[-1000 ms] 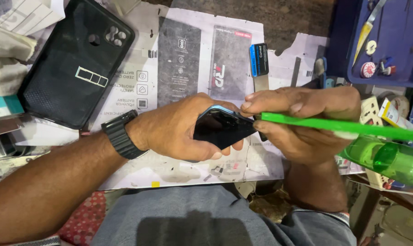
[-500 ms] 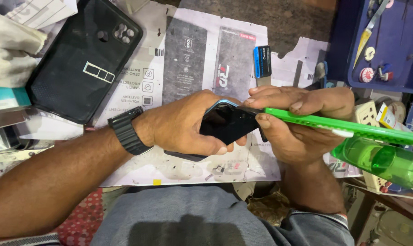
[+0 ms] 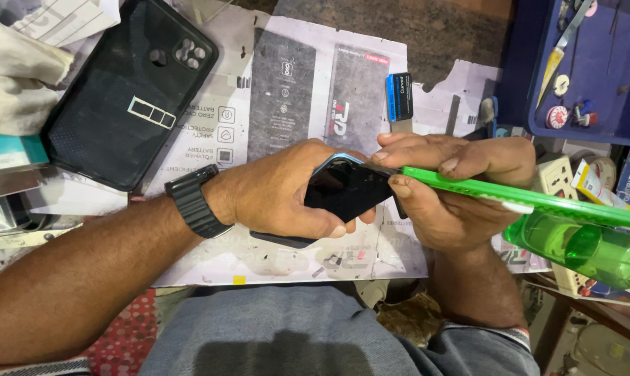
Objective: The person prys the back cover off a mobile phone using a metal pry tool and a plastic card, then separates the display assembly from the frame using thin metal and plastic tools.
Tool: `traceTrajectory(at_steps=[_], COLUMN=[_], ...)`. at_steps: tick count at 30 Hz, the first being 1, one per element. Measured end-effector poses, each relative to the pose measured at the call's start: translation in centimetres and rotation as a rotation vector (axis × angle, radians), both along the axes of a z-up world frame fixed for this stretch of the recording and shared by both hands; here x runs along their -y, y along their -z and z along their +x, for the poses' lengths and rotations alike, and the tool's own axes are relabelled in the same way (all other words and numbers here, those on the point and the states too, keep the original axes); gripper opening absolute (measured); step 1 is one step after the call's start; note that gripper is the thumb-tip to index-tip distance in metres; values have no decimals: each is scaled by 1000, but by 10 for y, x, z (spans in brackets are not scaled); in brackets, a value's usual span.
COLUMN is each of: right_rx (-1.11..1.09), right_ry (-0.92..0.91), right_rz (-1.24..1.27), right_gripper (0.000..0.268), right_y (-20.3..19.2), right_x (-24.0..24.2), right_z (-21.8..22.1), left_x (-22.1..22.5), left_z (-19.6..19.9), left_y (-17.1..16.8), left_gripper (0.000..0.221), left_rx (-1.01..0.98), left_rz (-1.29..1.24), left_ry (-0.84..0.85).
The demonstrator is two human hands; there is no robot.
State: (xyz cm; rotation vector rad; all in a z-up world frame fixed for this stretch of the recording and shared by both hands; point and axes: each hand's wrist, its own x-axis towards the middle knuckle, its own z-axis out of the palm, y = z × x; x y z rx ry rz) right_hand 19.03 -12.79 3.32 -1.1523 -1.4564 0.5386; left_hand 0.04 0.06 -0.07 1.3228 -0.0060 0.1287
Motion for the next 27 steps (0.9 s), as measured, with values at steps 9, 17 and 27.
traceTrajectory(at_steps=[9,17,27], right_rx=[-131,-312,-243], right_ry=[-62,118,-61], right_rz=[1,-106,-170], right_gripper=[36,27,28], right_y=[20,16,10], right_x=[-8,-9,-9], right_z=[10,8,9], left_x=[1,7,7], left_z=[-1,6,7], left_y=[7,21,14], left_gripper=[86,90,97], left_rx=[-78,-171,-195], left_rz=[-239,23,136], left_ry=[15,-148,-70])
